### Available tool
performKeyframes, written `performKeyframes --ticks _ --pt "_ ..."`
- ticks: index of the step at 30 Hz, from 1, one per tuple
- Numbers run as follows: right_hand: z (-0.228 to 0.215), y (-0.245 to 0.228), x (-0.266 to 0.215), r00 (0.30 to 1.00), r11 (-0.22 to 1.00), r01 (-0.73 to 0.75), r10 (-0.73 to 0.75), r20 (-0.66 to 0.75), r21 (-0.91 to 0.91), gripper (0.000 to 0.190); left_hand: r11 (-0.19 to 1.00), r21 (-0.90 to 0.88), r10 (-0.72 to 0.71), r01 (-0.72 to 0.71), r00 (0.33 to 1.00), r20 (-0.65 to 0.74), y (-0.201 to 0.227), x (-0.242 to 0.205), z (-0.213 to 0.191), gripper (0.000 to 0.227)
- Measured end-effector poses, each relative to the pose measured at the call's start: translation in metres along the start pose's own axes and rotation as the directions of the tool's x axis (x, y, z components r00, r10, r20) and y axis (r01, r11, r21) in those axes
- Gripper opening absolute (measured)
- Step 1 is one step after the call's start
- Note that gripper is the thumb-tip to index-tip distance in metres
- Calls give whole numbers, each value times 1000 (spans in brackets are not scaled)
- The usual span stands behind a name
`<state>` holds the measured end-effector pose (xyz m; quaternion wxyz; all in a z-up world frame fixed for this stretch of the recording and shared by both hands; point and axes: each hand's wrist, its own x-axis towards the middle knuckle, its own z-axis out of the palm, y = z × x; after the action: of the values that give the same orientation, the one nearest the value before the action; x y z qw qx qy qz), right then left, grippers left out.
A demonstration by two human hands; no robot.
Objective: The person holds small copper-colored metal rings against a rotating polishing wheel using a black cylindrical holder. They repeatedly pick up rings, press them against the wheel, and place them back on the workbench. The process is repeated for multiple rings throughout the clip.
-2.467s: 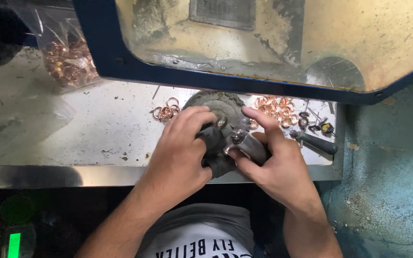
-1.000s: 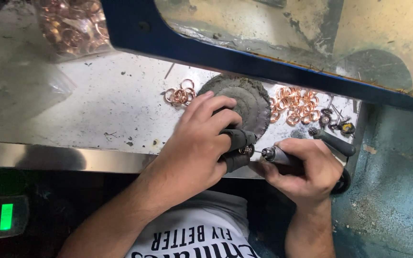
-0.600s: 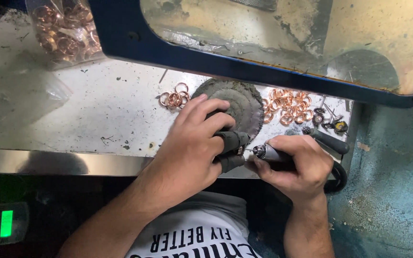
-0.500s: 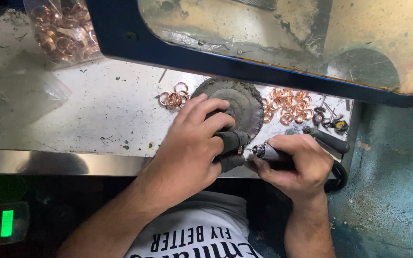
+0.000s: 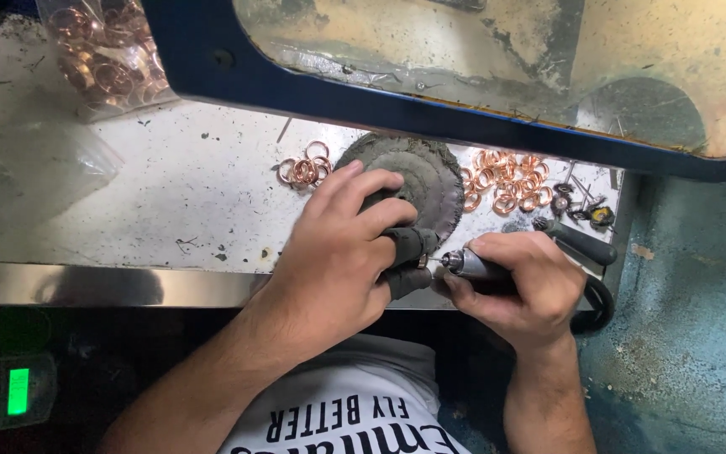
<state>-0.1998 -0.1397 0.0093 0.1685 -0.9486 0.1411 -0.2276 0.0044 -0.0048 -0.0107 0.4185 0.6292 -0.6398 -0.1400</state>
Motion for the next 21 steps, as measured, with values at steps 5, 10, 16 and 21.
performKeyframes --ticks 5,10,16,21 --pt "1 2 -3 1000 1000 -14 14 1 14 34 1000 9 5 -5 1000 7 -1 -1 0 8" --pt "3 3 -3 1000 1000 0 0 3 24 34 1000 17 4 -4 1000 12 0 0 0 10" --pt "1 2 -1 1000 999 13 -13 -8 42 34 1000 -6 -5 5 1000 -10 3 2 -1 4" --pt "1 3 -1 1000 1000 0 0 -20 2 33 999 2 -32 32 999 19 5 4 -5 9"
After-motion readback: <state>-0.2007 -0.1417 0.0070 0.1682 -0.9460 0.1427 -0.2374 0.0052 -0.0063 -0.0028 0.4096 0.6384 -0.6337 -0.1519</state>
